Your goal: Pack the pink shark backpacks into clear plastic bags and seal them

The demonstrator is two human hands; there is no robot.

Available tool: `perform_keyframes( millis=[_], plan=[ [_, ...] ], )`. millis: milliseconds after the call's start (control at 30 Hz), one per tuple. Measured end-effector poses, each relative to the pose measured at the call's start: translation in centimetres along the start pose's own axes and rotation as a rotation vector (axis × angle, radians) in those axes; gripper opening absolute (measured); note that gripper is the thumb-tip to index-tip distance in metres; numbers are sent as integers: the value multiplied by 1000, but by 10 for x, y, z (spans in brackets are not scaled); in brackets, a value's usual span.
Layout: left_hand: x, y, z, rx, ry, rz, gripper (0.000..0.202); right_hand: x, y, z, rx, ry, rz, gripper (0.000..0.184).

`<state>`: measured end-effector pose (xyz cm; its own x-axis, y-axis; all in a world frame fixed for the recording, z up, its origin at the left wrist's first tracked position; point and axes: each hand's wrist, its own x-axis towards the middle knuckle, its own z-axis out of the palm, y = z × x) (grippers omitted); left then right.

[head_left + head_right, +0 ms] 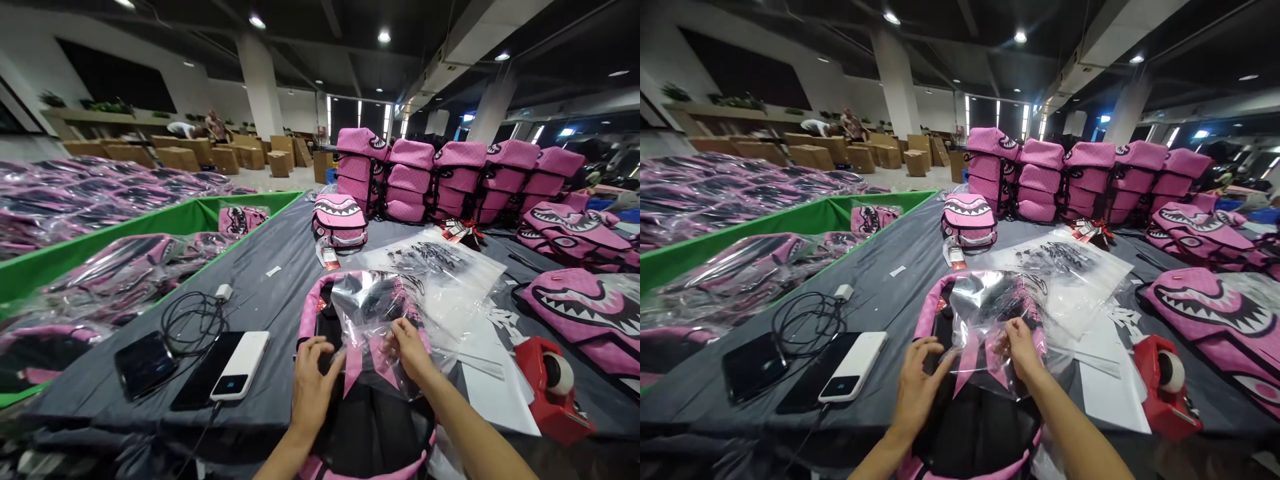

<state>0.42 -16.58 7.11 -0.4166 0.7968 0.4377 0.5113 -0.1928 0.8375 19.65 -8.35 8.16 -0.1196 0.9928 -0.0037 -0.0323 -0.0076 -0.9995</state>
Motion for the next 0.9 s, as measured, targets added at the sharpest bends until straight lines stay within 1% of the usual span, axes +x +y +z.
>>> perform_keyframes(
  millis=[33, 67, 100, 133, 167, 200, 267, 300, 333, 367, 400, 433, 500, 533, 567, 600, 667, 733, 767, 833, 900],
  plan=[
    [-3, 7, -2, 114, 41, 159, 35, 2, -3, 4, -60, 27, -57, 44],
    [-5, 16, -2, 215, 48, 318, 33, 2, -7, 9, -155, 41, -147, 40],
    [-5, 25, 1, 300, 20, 456, 40, 0, -11, 14, -271, 43, -257, 35],
    [-3, 32, 6, 367, -36, 556, 49, -3, -15, 20, -396, 29, -373, 30],
    [2, 36, 11, 416, -99, 608, 56, -8, -18, 25, -525, 2, -488, 26],
    [9, 36, 15, 453, -153, 614, 59, -13, -21, 29, -655, -28, -601, 22],
    [25, 27, 19, 504, -209, 550, 51, -21, -21, 29, -918, -64, -816, 18],
    [33, 18, 18, 521, -208, 520, 44, -23, -19, 24, -1051, -59, -904, 18],
    [39, 9, 14, 530, -187, 509, 37, -22, -17, 15, -1176, -32, -962, 19],
    [45, 0, 9, 530, -150, 514, 33, -20, -14, 2, -1288, 16, -980, 20],
    [49, -9, 4, 520, -105, 526, 32, -16, -12, -13, -1388, 85, -952, 22],
    [52, -16, -3, 503, -58, 530, 32, -11, -10, -32, -1472, 168, -885, 24],
    [59, -28, -13, 448, 17, 483, 33, 1, -10, -74, -1564, 326, -687, 24],
    [64, -32, -17, 417, 42, 424, 32, 8, -11, -95, -1551, 387, -580, 23],
    [71, -37, -19, 379, 62, 336, 30, 14, -13, -114, -1481, 436, -474, 22],
    [79, -41, -20, 319, 81, 213, 28, 21, -15, -131, -1337, 476, -364, 20],
    [102, -50, -17, 161, 109, -75, 21, 36, -19, -155, -936, 515, -162, 16],
    [130, -58, -9, 10, 105, -305, 9, 58, -24, -164, -607, 496, -39, 13],
    [145, -61, -3, -50, 90, -374, 3, 71, -26, -165, -513, 466, -22, 16],
    [178, -64, 11, -147, 54, -437, 11, 102, -33, -159, -435, 393, -61, 26],
    [212, -63, 27, -267, 38, -487, 17, 134, -41, -150, -384, 318, -139, 36]
  ],
)
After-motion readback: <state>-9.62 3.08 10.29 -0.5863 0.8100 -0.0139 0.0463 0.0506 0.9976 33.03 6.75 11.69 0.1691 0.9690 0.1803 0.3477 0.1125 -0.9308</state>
